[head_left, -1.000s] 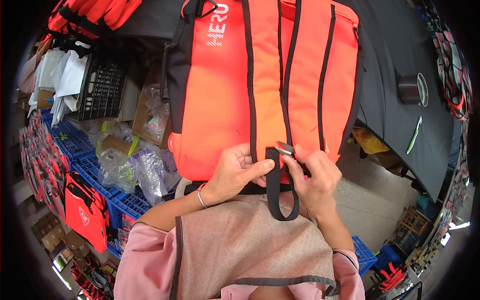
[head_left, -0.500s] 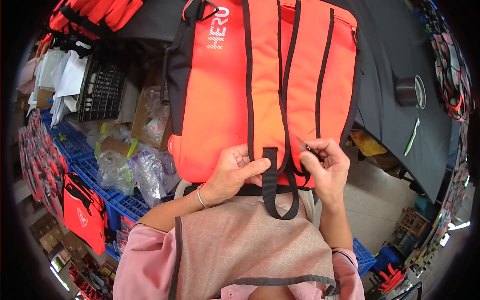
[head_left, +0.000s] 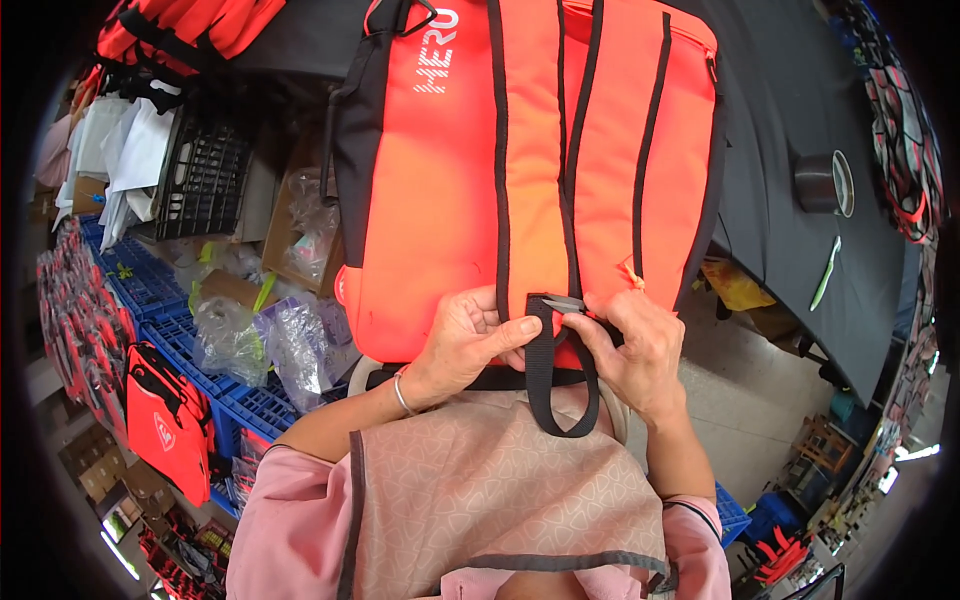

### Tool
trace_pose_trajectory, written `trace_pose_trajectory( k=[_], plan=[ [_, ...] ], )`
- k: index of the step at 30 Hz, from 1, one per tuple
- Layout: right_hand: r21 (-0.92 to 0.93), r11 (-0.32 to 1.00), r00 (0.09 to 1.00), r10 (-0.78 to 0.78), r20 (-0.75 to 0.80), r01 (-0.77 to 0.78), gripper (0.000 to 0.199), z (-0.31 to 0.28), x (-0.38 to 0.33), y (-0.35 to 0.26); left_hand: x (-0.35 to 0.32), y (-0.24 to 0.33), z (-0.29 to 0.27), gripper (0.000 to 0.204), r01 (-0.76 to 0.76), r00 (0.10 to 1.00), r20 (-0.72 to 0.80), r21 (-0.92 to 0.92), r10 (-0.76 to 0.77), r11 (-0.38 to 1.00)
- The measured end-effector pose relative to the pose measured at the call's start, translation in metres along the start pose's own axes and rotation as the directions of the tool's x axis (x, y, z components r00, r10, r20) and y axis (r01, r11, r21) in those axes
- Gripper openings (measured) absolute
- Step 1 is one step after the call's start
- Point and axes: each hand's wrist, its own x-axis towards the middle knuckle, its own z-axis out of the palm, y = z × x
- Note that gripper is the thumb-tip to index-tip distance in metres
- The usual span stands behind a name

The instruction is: Inspecting backpacks for quality control by checking zippers, seams, and straps, and cleaning the surface with a brush.

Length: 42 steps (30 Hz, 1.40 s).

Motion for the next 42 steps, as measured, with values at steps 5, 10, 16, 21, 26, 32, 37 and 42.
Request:
trace_pose_trajectory(
  k=[5, 10, 16, 21, 26, 32, 37, 42],
  plan=[
    [0.14, 0.985, 0.994, 0.1, 0.039, -0.105, 0.025, -0.002, 0.0, 0.003, 0.0, -0.001, -0.002, 0.028, -0.022, 1.0, 0.012, 0.024, 0.021, 0.999],
    [0.091, 0.994, 0.998, 0.059, 0.005, -0.059, 0.024, 0.004, 0.0, 0.002, 0.001, -0.002, -0.002, 0.027, -0.008, 1.0, 0.005, 0.018, 0.007, 1.0],
    [0.305, 0.927, 0.97, 0.24, -0.03, -0.22, 0.026, 0.002, -0.002, 0.005, 0.001, -0.002, -0.004, 0.028, -0.026, 0.999, 0.026, 0.009, 0.025, 1.0],
    [0.163, 0.984, 0.997, 0.07, 0.045, -0.077, 0.023, 0.007, 0.0, 0.013, 0.003, -0.003, -0.003, 0.028, -0.007, 1.0, 0.006, 0.022, 0.007, 1.0],
    [0.396, 0.837, 0.922, 0.382, 0.072, -0.377, 0.034, -0.008, -0.006, 0.016, 0.002, -0.006, -0.004, 0.029, -0.04, 0.999, -0.001, -0.001, 0.04, 0.999],
    [0.698, 0.67, 0.849, -0.193, 0.492, -0.252, 0.076, -0.025, -0.017, 0.003, 0.006, -0.013, -0.001, 0.035, -0.083, 0.995, -0.046, 0.041, 0.085, 0.996],
    [0.501, 0.805, 0.743, -0.117, 0.659, -0.318, 0.034, -0.048, -0.019, 0.014, 0.007, -0.013, 0.0, 0.035, -0.132, 0.985, -0.087, 0.163, 0.147, 0.978],
    [0.347, 0.924, 0.985, 0.126, 0.121, -0.161, 0.012, -0.069, 0.023, 0.013, 0.008, -0.014, -0.001, 0.038, -0.141, 0.988, -0.039, 0.119, 0.147, 0.983]
  ],
)
